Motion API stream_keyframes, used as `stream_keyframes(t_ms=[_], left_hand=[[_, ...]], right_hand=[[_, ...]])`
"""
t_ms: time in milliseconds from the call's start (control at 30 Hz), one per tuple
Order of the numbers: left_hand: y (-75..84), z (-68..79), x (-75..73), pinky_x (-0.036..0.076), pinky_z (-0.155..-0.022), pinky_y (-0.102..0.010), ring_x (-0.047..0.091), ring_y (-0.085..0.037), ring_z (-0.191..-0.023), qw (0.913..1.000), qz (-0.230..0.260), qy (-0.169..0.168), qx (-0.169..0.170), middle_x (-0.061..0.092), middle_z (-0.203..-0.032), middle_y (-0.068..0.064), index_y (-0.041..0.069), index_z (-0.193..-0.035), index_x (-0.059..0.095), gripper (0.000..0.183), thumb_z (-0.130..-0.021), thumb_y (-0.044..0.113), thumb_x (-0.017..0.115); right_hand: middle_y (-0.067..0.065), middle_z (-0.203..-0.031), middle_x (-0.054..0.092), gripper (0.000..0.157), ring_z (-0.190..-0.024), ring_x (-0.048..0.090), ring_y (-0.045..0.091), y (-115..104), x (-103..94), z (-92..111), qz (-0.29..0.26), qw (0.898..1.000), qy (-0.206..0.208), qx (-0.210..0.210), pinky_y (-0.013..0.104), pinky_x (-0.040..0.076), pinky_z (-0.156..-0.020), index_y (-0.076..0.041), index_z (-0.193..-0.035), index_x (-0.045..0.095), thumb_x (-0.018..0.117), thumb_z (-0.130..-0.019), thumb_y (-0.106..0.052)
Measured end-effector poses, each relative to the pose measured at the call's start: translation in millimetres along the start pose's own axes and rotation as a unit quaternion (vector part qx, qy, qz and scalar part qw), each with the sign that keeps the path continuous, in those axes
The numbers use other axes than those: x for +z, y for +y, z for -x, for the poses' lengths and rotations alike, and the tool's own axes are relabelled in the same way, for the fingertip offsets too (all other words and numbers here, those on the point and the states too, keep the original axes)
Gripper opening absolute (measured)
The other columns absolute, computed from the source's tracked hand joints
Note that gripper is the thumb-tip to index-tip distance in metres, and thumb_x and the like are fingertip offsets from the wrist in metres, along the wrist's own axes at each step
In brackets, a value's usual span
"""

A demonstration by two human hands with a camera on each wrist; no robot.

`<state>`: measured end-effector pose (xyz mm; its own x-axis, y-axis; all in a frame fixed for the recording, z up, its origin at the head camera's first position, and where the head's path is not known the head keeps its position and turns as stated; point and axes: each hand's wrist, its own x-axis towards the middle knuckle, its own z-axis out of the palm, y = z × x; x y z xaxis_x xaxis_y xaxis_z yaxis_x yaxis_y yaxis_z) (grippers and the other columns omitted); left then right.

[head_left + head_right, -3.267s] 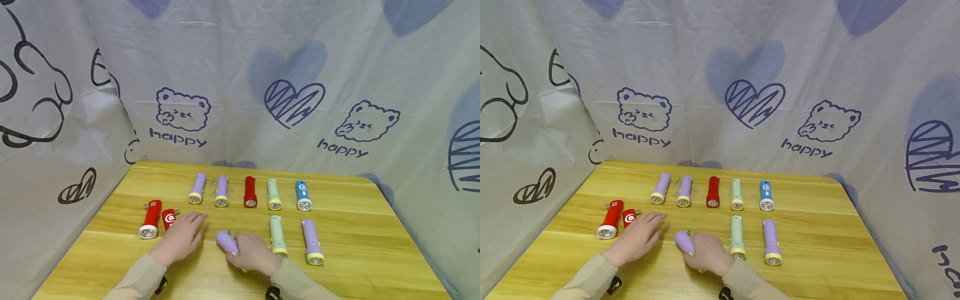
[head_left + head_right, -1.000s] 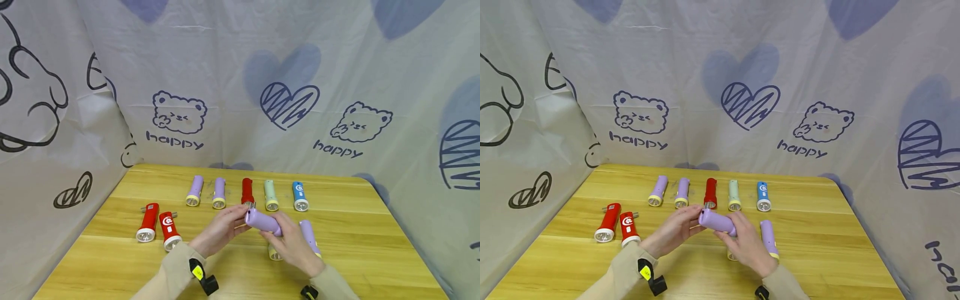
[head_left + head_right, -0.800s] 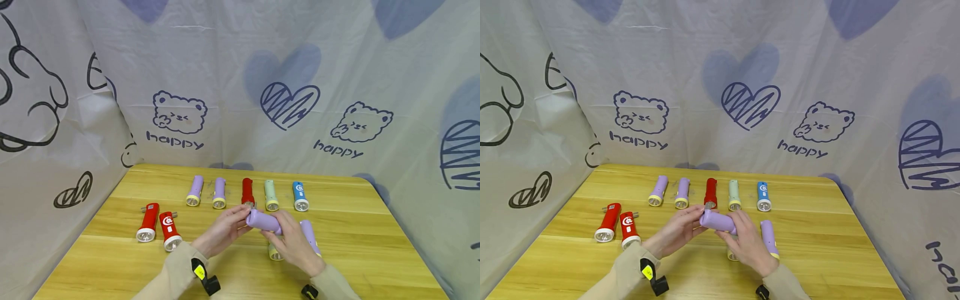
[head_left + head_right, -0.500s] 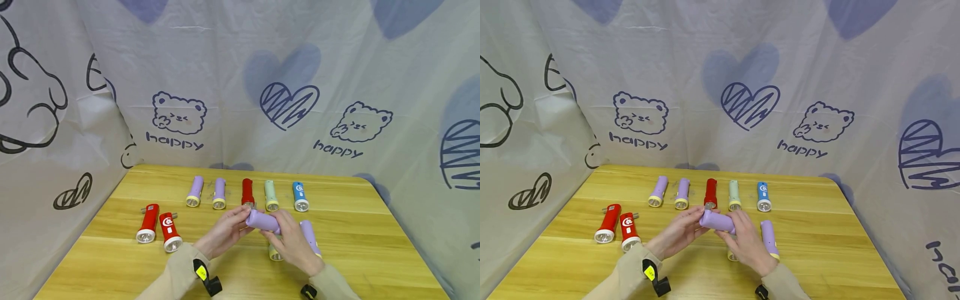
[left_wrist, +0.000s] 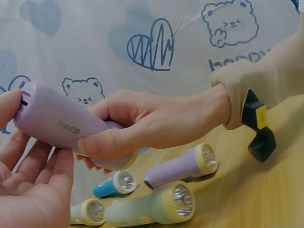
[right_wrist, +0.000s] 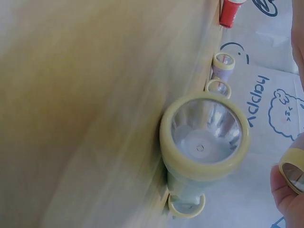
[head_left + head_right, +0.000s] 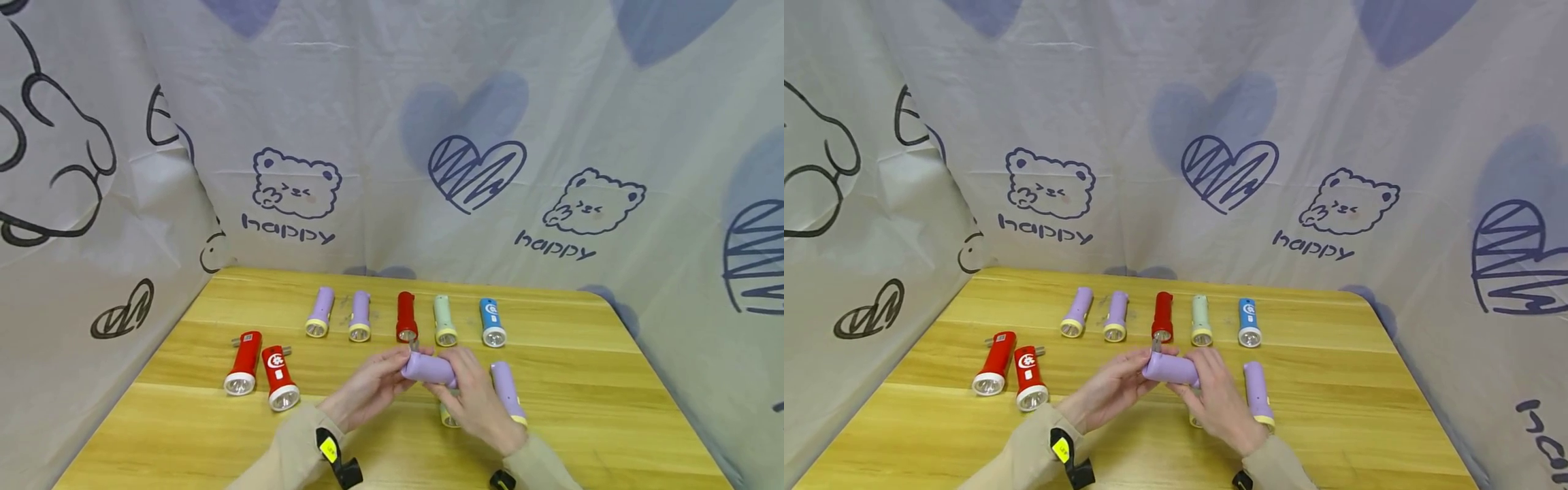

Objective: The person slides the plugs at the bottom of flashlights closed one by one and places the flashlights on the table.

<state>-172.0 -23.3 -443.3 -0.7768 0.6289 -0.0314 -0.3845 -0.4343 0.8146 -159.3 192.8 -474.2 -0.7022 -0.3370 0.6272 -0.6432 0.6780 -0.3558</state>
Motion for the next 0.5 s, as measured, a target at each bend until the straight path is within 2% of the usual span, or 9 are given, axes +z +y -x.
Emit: stream_keyframes(t_ms=[133, 367, 500], left_hand=[[-4.7, 1.3, 1.4, 0.049, -0.107, -0.02, 0.058, -0.008, -0.122, 0.9999, 0.013, 0.007, 0.007, 0.068, -0.124, 0.007, 0.01, -0.127, 0.067, 0.029, -0.106, 0.02, 0.049], [-5.8, 1.1, 1.4, 0.049, -0.108, -0.021, 0.057, -0.009, -0.124, 0.9997, 0.011, 0.018, 0.015, 0.066, -0.128, 0.006, 0.0, -0.136, 0.059, 0.038, -0.105, 0.021, 0.052], [-6.3, 0.1, 1.8, 0.049, -0.107, -0.02, 0.057, -0.009, -0.123, 0.9996, 0.017, 0.021, 0.011, 0.067, -0.126, 0.006, 0.004, -0.132, 0.064, 0.034, -0.105, 0.02, 0.053]], right_hand=[[0.001, -0.11, 0.067, 0.036, -0.099, 0.058, 0.013, -0.9, 1.5, 1.9, -0.003, 1.0, 0.007, -0.003, 0.032, 0.054, -0.081, -0.009, -0.114, 0.061, 0.078, -0.085, -0.021], [0.002, -0.111, 0.068, 0.036, -0.101, 0.058, 0.014, -2.8, 2.3, 1.9, -0.003, 1.0, 0.004, 0.008, 0.033, 0.054, -0.082, -0.01, -0.116, 0.061, 0.077, -0.086, -0.021], [0.003, -0.111, 0.068, 0.036, -0.102, 0.058, 0.015, -3.0, 2.4, 2.2, -0.004, 1.0, 0.005, 0.011, 0.033, 0.055, -0.082, -0.009, -0.116, 0.061, 0.077, -0.086, -0.02]])
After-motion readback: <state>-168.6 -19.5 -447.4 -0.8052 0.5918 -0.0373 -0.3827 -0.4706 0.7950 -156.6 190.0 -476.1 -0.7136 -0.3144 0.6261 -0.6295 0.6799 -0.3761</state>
